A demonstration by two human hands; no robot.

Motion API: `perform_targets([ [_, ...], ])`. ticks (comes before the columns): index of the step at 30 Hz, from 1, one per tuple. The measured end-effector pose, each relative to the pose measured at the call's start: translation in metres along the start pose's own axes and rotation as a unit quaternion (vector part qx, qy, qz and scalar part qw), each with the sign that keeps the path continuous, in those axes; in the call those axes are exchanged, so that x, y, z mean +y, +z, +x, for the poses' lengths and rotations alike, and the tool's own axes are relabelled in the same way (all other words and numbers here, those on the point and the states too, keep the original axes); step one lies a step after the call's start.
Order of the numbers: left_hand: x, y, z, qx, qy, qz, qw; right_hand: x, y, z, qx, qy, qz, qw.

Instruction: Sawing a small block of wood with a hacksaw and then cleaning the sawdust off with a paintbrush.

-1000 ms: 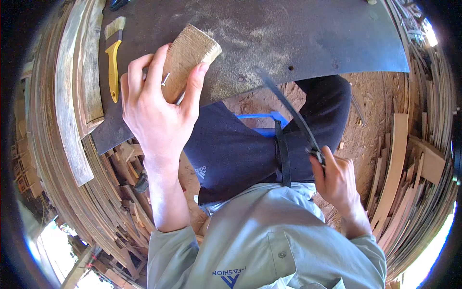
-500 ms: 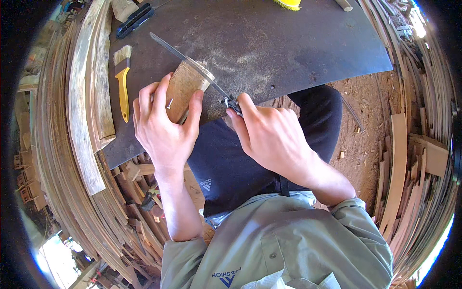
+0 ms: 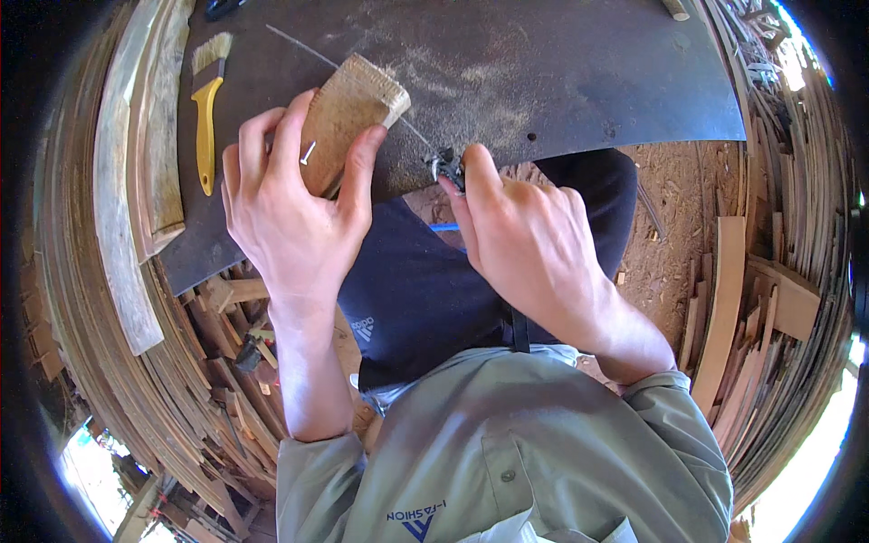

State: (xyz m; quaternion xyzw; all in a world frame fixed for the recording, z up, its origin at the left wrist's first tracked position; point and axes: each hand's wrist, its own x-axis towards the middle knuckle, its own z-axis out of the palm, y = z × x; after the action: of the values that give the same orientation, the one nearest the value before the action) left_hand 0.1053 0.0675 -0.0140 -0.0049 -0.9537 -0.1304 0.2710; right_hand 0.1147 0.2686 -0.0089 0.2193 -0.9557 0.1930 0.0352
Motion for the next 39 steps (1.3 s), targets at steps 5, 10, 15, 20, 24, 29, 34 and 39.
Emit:
perform_targets([
  [5, 0.001, 0.002, -0.001, 0.01, -0.003, -0.004, 1.0, 0.007, -0.008, -0.033, -0.056, 0.004, -0.032, 0.998],
  [10, -0.012, 0.003, -0.003, 0.025, 0.028, 0.002, 0.999, 0.048, -0.029, -0.099, -0.093, 0.056, 0.071, 0.992],
  [15, -0.007, -0.003, -0.003, 0.017, 0.015, 0.001, 1.0, 0.073, -0.049, -0.122, -0.117, 0.178, 0.209, 0.955],
  [20, -0.008, -0.003, -0.001, 0.028, 0.032, 0.019, 0.999, 0.04, -0.027, -0.068, -0.009, 0.061, 0.222, 0.973],
  [24, -0.004, 0.001, 0.0, 0.016, 0.025, 0.012, 0.999, 0.021, -0.003, -0.027, -0.014, -0.001, 0.198, 0.98],
  [29, -0.004, -0.002, 0.0, 0.005, 0.027, 0.015, 1.0, 0.002, 0.002, -0.009, 0.009, -0.018, 0.07, 0.997],
  [34, -0.004, -0.004, 0.001, -0.009, 0.013, 0.006, 1.0, 0.002, 0.005, -0.008, 0.006, -0.029, 0.058, 0.998],
  [39, -0.007, 0.001, 0.0, -0.008, 0.014, -0.004, 1.0, -0.001, 0.004, -0.008, -0.001, 0.002, 0.069, 0.998],
])
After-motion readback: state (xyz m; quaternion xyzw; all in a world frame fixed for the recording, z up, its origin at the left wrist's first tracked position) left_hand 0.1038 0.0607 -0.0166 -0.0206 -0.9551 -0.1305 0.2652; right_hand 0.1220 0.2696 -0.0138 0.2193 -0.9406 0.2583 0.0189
